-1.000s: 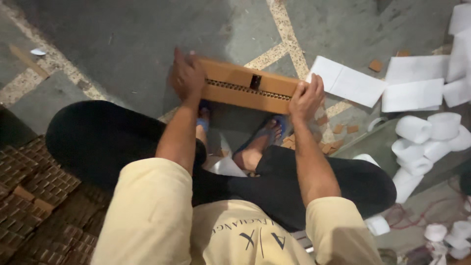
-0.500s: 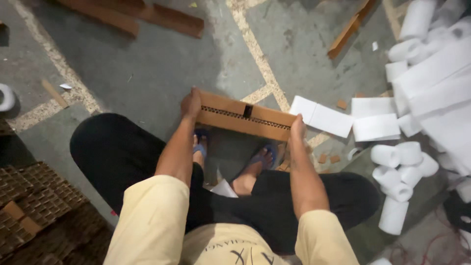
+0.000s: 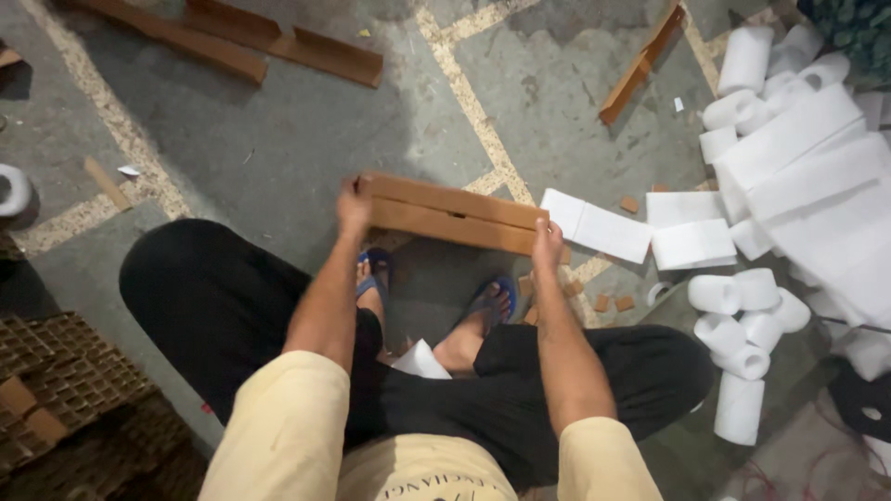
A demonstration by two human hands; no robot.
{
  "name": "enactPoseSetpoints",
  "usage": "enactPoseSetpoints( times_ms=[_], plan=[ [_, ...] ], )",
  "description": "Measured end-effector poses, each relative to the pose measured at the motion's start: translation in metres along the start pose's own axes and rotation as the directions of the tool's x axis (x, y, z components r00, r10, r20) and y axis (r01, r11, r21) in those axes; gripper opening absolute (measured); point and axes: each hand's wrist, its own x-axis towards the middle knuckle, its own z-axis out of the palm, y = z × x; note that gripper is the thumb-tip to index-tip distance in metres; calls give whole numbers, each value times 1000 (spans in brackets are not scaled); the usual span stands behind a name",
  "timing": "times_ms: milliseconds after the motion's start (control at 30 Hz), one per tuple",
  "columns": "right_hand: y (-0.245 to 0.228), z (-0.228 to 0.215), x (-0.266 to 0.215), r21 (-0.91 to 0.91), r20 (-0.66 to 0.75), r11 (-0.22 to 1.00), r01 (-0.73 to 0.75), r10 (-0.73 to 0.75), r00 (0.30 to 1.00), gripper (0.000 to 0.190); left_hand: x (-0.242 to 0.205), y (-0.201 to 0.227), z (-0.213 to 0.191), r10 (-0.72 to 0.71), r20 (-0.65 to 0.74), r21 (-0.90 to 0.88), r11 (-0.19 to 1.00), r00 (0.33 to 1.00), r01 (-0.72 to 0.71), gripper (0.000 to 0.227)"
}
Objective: The person sits on the floor and assembles small wooden boxes by hand. They pick up flat wooden pieces, fold them into box shapes, and press the edges together to form the structure.
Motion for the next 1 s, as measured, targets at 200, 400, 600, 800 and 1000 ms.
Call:
enactPoseSetpoints(
  times_ms=[200,400,600,800,1000],
  plan=[
    [-47,18,-43,-683,381,399,612,-520,764,94,-46,92,-17,290,517,598,551,805,-582,86],
    [-102,62,-50,-541,779,127,831,-296,553,138,-56,156,-6,369,782,407,308,502,-860,113],
    [-88,68,-31,-532,802,180,827,-206,561,135,-46,125,12,362,791,373,353,493,-858,110],
    [-78,66,-26,-520,811,190,833,-198,551,130,-39,121,22,275,833,352,403,479,-844,111],
    [-73,60,-43,-498,779,228,837,-307,547,135,-57,134,-1,413,762,315,435,498,-843,114]
  ],
)
